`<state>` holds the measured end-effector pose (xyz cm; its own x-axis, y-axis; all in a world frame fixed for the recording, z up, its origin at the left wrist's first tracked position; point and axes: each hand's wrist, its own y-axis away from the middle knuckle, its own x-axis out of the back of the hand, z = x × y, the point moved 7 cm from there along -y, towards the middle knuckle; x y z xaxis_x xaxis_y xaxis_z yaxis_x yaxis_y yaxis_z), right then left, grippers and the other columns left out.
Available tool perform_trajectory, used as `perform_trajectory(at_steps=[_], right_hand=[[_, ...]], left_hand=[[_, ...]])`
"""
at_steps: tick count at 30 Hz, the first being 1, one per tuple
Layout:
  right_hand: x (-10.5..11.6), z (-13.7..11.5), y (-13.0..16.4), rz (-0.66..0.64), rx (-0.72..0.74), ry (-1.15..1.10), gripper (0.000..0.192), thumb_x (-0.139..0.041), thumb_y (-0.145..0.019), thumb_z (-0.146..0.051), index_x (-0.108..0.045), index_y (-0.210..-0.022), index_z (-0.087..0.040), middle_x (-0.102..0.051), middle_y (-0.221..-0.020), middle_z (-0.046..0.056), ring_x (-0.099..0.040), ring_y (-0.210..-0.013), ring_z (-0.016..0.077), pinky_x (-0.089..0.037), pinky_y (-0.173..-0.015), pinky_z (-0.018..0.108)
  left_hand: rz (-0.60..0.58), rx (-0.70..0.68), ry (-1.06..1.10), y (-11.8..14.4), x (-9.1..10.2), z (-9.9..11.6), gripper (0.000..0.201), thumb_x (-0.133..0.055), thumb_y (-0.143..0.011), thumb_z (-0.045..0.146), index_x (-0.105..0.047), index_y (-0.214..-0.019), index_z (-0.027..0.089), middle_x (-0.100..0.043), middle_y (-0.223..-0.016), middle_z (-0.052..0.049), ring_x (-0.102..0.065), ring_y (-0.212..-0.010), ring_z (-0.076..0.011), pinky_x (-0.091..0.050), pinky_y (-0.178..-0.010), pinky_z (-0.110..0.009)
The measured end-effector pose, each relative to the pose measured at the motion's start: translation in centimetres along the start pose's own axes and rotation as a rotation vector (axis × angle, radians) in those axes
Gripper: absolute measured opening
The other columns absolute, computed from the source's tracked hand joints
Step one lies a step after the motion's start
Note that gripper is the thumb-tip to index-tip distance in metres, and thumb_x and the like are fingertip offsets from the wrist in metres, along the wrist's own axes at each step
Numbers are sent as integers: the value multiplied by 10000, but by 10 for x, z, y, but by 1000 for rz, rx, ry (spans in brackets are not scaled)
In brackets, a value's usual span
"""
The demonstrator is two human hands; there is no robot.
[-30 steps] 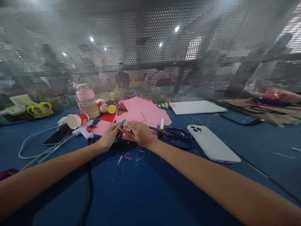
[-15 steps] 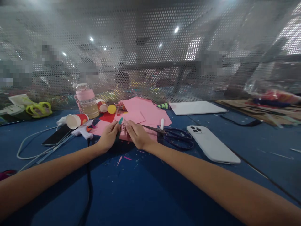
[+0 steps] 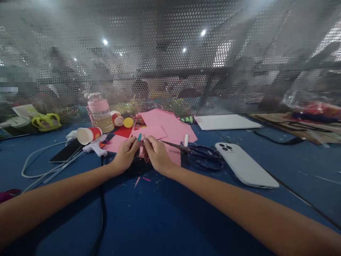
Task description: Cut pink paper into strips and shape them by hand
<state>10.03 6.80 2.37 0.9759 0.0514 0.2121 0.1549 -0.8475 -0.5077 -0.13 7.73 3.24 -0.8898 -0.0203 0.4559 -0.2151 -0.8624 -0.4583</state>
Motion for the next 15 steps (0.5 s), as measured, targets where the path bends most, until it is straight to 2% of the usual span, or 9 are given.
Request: perform_trajectory(at_steps=[6, 15], right_hand=[[1, -1, 0, 22, 29, 34, 330, -384, -865, -430, -372, -612, -218, -433, -428, -60, -420, -377, 98, -340, -392, 221], [3, -2, 0, 39, 41, 38, 323, -372, -861, -435, -372, -622, -218, -416, -477, -56, -421, -404, 97, -353, -406, 221]], left_hand=[[-34, -3, 85, 0, -4, -2, 271, -377, -840, 303, -371, -594, 189, -372, -490, 64, -344, -450, -80, -271, -455, -210], [-77, 140, 327, -3, -11, -4, 372, -483, -768, 472, -397, -561, 175, -348, -463, 73, -314, -424, -56, -258, -411, -197]])
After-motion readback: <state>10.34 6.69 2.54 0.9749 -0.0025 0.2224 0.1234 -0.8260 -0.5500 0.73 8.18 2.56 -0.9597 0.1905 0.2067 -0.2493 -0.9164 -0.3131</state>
